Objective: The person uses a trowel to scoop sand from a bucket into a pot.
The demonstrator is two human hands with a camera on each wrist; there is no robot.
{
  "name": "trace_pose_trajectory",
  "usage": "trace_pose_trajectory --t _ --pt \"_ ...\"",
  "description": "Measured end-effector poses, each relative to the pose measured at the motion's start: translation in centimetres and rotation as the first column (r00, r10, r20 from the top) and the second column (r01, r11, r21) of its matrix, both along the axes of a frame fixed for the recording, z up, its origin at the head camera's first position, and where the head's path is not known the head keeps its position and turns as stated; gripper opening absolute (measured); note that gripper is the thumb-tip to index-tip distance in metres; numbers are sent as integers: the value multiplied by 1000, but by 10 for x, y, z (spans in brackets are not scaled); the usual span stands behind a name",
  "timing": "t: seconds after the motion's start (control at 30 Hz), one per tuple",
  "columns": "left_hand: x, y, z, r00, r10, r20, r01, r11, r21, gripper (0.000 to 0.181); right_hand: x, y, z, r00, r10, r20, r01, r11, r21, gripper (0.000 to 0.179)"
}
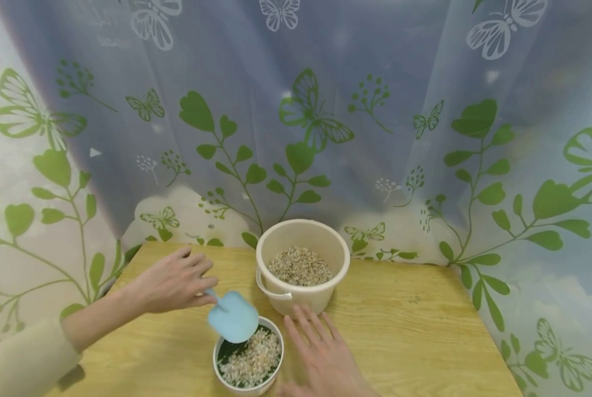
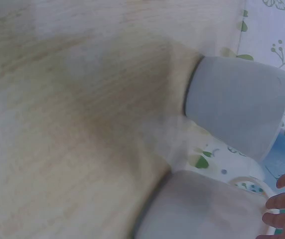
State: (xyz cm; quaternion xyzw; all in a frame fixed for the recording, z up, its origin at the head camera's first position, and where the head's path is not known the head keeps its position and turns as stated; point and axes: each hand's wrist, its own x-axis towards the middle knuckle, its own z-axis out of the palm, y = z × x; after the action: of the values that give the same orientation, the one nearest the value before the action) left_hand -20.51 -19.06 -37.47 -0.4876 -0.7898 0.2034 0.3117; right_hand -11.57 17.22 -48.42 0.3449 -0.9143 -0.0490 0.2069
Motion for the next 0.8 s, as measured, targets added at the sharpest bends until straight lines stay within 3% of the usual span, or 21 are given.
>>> trace_pose_trajectory --t 0.3,0.47,0.8 --pt "-9 6 6 997 28 75 -34 996 80 39 -7 12 29 998 2 -65 -7 997 -81 116" --pt "-16 9 10 993 46 106 -58 992 108 35 -23 19 44 998 -17 -67 9 993 -115 114" --pt "-34 22 18 991 74 115 -88 988 124 35 -58 33 67 998 -46 -49 42 996 -79 115"
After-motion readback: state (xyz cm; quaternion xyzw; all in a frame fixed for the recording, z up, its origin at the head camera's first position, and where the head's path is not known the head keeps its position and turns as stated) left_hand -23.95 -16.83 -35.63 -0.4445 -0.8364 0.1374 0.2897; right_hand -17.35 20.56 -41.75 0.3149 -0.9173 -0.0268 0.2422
